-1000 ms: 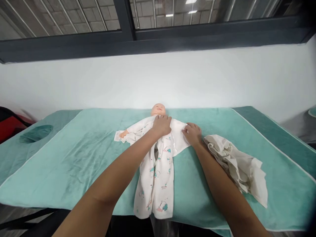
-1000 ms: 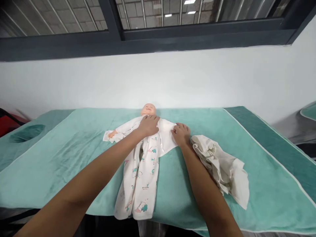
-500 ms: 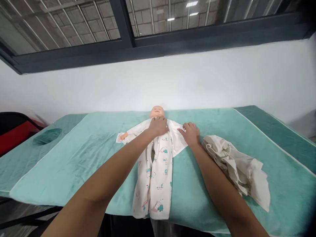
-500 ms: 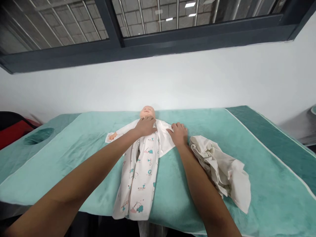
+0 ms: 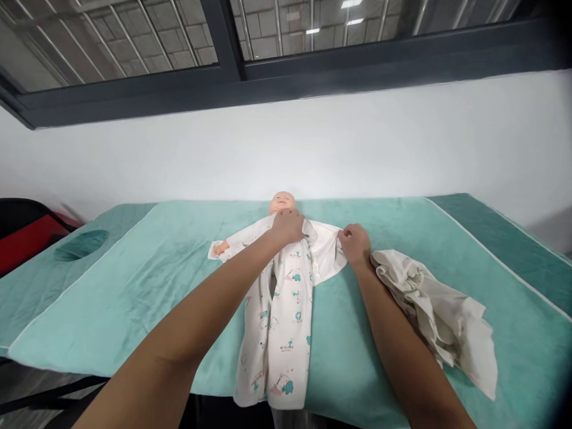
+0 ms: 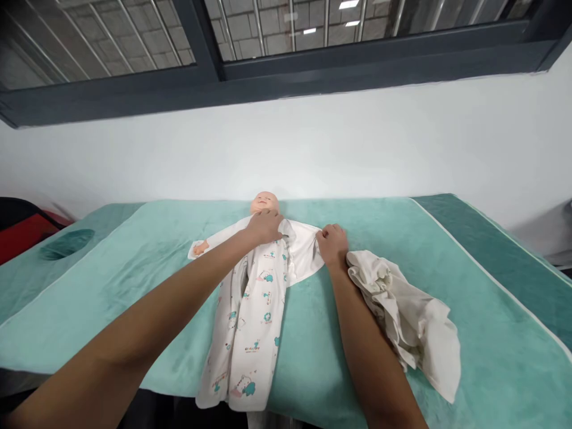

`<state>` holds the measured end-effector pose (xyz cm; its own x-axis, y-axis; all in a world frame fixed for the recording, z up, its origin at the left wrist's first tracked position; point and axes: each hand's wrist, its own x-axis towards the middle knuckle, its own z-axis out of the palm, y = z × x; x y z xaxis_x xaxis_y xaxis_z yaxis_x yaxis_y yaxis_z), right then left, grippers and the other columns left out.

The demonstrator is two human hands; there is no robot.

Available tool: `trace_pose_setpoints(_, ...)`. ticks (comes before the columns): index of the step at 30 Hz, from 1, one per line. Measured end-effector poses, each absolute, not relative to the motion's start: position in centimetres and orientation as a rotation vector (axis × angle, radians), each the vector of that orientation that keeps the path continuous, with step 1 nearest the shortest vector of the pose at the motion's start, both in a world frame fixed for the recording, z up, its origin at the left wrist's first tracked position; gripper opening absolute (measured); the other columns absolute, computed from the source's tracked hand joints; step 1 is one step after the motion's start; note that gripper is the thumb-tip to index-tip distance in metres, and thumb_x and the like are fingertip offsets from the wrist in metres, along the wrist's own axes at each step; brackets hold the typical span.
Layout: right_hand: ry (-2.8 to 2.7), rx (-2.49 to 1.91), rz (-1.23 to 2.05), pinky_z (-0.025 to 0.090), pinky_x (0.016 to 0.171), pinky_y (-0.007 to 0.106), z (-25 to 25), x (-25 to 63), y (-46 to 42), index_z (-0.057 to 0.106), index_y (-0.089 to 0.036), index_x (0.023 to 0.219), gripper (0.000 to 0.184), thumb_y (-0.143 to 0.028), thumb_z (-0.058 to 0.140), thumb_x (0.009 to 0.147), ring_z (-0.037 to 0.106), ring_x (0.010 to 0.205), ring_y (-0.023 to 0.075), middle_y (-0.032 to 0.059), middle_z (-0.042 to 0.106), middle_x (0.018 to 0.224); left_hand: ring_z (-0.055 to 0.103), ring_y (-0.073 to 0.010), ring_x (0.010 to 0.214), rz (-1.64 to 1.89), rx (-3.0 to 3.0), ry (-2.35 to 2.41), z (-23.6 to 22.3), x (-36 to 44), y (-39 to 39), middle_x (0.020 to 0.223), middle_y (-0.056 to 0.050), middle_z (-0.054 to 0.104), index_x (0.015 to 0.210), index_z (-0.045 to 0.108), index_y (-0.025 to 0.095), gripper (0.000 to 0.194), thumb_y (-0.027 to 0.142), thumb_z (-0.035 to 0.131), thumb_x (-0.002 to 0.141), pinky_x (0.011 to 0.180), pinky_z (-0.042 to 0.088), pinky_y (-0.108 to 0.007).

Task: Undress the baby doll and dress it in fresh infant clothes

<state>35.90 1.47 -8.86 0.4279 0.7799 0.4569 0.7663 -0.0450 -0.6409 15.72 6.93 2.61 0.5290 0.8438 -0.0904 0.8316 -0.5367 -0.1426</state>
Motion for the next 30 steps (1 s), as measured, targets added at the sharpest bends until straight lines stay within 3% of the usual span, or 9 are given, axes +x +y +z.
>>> trace_pose_setpoints(3, -1.310, -1.740, 0.031, 0.041, 0.086, 0.039, -9.2, 35.8, 1.7, 0.047, -0.024, 0.062, 0.017, -0.023, 0.053, 0.078, 0.053, 0.094, 0.0259, 0.0096, 0.063, 0.093, 0.048, -0.0321, 0.125, 0.278, -2.714, -1.391, 1.6, 17.4, 7.4, 0.130, -0.014, 0.058, 0.114, 0.065, 0.020, 0.035, 0.030, 0.063, 0.081, 0.102, 0.037, -0.045)
trace_pose_setpoints(8, -1.384, -1.685, 0.118, 0.042, 0.090, 0.036, -9.3, 36.0, 2.0, 0.042, -0.024, 0.062, 0.019, -0.021, 0.049, 0.079, 0.057, 0.099, 0.0226, 0.0076, 0.067, 0.096, 0.056, -0.0314, 0.115, 0.362, -2.751, -1.316, -0.2, 19.9, 8.7, 0.120, -0.015, 0.064, 0.108, 0.068, 0.019, 0.030, 0.016, 0.059, 0.080, 0.098, 0.039, -0.046)
trace_pose_setpoints(12, -1.374, -1.728, 0.176, 0.042, 0.077, 0.032, -9.1, 36.2, 1.9, 0.043, -0.024, 0.063, 0.018, -0.026, 0.049, 0.080, 0.057, 0.083, 0.0209, 0.0049, 0.066, 0.086, 0.058, -0.0319, 0.113, 0.334, -2.758, -1.295, 0.1, 19.3, 9.3, 0.120, -0.016, 0.064, 0.113, 0.066, 0.017, 0.032, 0.015, 0.057, 0.082, 0.094, 0.042, -0.045)
trace_pose_setpoints(16, -1.292, -1.799, 0.214, 0.032, 0.062, 0.030, -9.1, 36.3, 1.5, 0.042, -0.024, 0.066, 0.018, -0.031, 0.045, 0.082, 0.046, 0.064, 0.0184, -0.0007, 0.053, 0.065, 0.059, -0.0324, 0.110, 0.334, -2.742, -1.299, 1.9, 16.2, 9.7, 0.119, -0.017, 0.064, 0.115, 0.063, 0.016, 0.035, 0.020, 0.063, 0.081, 0.088, 0.046, -0.042)
trace_pose_setpoints(20, -1.236, -1.813, 0.241, 0.025, 0.058, 0.029, -9.2, 35.9, 1.3, 0.036, -0.024, 0.066, 0.020, -0.031, 0.044, 0.083, 0.038, 0.059, 0.0160, -0.0042, 0.043, 0.060, 0.060, -0.0316, 0.106, 0.363, -2.719, -1.274, 2.7, 13.8, 9.7, 0.118, -0.017, 0.063, 0.118, 0.060, 0.015, 0.037, 0.017, 0.062, 0.082, 0.086, 0.046, -0.041)
trace_pose_setpoints(25, -1.263, -1.788, 0.276, 0.024, 0.059, 0.028, -9.3, 35.5, 1.3, 0.035, -0.024, 0.066, 0.022, -0.031, 0.046, 0.083, 0.037, 0.059, 0.0154, -0.0051, 0.039, 0.058, 0.056, -0.0309, 0.113, 0.277, -2.747, -1.140, 0.4, 15.9, 7.8, 0.120, -0.016, 0.062, 0.119, 0.060, 0.018, 0.032, 0.018, 0.058, 0.087, 0.092, 0.040, -0.045)
trace_pose_setpoints(30, -1.285, -1.791, 0.296, 0.021, 0.059, 0.029, -8.9, 35.7, 1.3, 0.036, -0.023, 0.065, 0.024, -0.032, 0.048, 0.084, 0.033, 0.057, 0.0149, -0.0055, 0.038, 0.057, 0.058, -0.0307, 0.106, 0.181, -2.710, -1.115, -0.9, 17.5, 6.3, 0.112, -0.019, 0.064, 0.113, 0.061, 0.012, 0.029, 0.008, 0.042, 0.091, 0.088, 0.039, -0.046)
